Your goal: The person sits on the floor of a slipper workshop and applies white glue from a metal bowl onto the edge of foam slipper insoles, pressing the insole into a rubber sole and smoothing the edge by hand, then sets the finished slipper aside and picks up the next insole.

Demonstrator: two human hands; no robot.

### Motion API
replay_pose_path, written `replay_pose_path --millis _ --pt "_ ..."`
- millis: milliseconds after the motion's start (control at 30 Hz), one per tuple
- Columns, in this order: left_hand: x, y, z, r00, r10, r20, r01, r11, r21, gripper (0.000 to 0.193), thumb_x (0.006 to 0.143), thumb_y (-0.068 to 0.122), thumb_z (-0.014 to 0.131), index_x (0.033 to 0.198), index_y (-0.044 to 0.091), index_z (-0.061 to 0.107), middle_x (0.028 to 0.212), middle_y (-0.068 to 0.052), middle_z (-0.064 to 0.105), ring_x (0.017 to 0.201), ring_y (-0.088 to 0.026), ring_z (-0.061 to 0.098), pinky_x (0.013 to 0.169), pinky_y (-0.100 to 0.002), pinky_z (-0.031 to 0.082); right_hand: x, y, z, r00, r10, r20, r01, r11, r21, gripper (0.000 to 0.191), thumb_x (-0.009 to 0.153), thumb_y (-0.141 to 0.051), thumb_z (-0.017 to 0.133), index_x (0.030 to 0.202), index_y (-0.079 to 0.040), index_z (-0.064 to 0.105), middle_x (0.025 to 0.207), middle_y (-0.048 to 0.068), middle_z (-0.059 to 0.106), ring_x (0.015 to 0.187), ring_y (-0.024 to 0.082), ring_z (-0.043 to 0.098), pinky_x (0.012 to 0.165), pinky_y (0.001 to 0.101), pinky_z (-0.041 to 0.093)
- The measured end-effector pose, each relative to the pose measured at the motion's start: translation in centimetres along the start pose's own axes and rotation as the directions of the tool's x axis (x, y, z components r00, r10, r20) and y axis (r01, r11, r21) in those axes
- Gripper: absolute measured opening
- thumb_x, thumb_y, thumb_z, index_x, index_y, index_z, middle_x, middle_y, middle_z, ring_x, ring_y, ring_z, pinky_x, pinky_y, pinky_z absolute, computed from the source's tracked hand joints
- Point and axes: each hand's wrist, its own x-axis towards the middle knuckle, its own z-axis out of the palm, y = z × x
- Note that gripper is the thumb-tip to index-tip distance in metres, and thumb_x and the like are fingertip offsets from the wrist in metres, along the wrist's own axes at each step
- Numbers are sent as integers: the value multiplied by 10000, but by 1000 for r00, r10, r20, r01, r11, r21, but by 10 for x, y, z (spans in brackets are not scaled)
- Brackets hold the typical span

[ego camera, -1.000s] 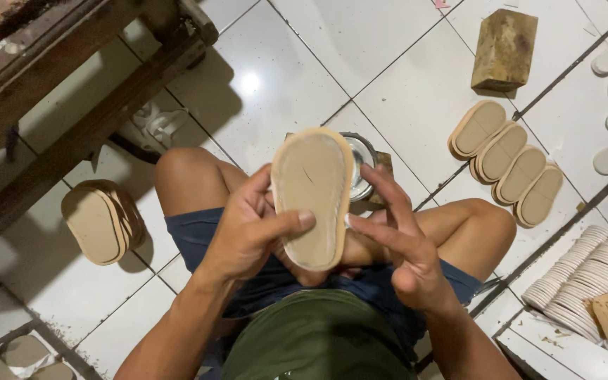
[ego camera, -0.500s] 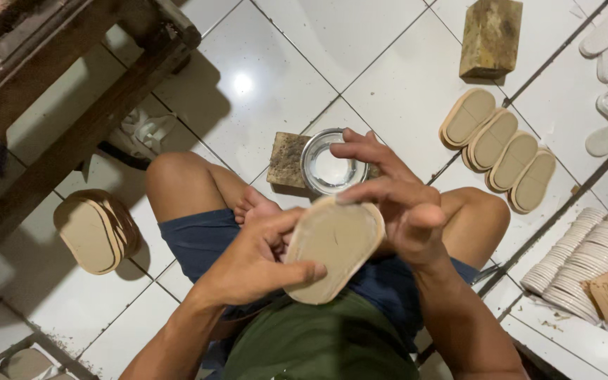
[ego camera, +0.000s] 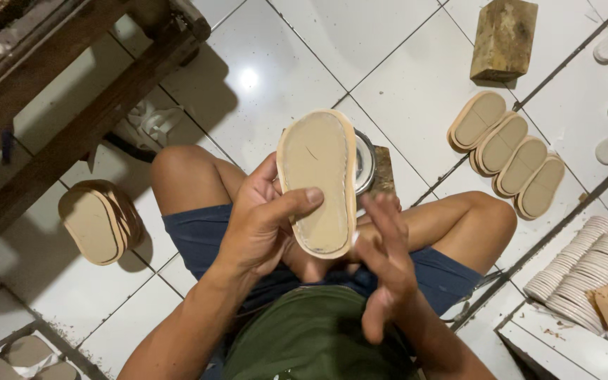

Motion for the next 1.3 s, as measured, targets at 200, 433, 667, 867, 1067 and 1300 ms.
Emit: replay_pose_path --millis 200,433,667,867,1067,1300 --pt "0 -7 9 1000 -19 12 19 1000 4 628 891 -46 665 1475 -48 434 1266 -170 657 1113 -212 699 968 -371 604 4 8 1 980 78 -185 -72 997 36 1003 919 -868 296 1380 -30 598 1551 341 410 1517 457 369 1240 567 409" --pt "0 -3 -1 998 10 -54 -10 1000 -2 620 886 -48 668 1455 -70 423 1222 -194 673 1059 -230 712 929 -384 618 7 1 -1 993 13 -115 -25 994 -103 959 894 -855 270 1205 -55 697 1484 295 481 1427 416 451 1232 618 297" --pt "-1 -14 -2 998 -64 -7 64 997 41 626 887 -66 673 1473 -63 454 1229 -185 679 1061 -207 702 925 -357 602 20 3 -6 984 74 -161 -107 972 -207 940 969 -802 264 1193 -8 715 1451 342 473 1394 483 439 1233 596 340" --pt "2 -9 -7 1000 -19 -24 19 1000 -7 604 889 -48 667 1450 -53 444 1231 -187 670 1067 -221 712 940 -371 618 21 -1 -5 983 78 -164 -97 990 -107 908 971 -792 291 1167 -15 719 1423 274 567 1363 429 535 1125 528 476" --pt "9 -17 -10 997 14 -74 -19 998 -66 580 896 -35 670 1435 -76 460 1209 -204 664 1032 -243 714 917 -388 620 22 2 7 992 15 -124 -42 975 -220 907 968 -785 320 1185 11 696 1446 325 477 1368 470 466 1097 551 439" --pt "15 -36 -30 966 201 -164 -182 975 125 575 866 -26 697 1387 -88 459 1187 -216 686 1027 -260 719 915 -389 625 6 -10 29 883 465 -66 -328 712 621 651 1053 -166 646 1596 -55 304 1470 245 489 1351 297 544 1098 430 533"
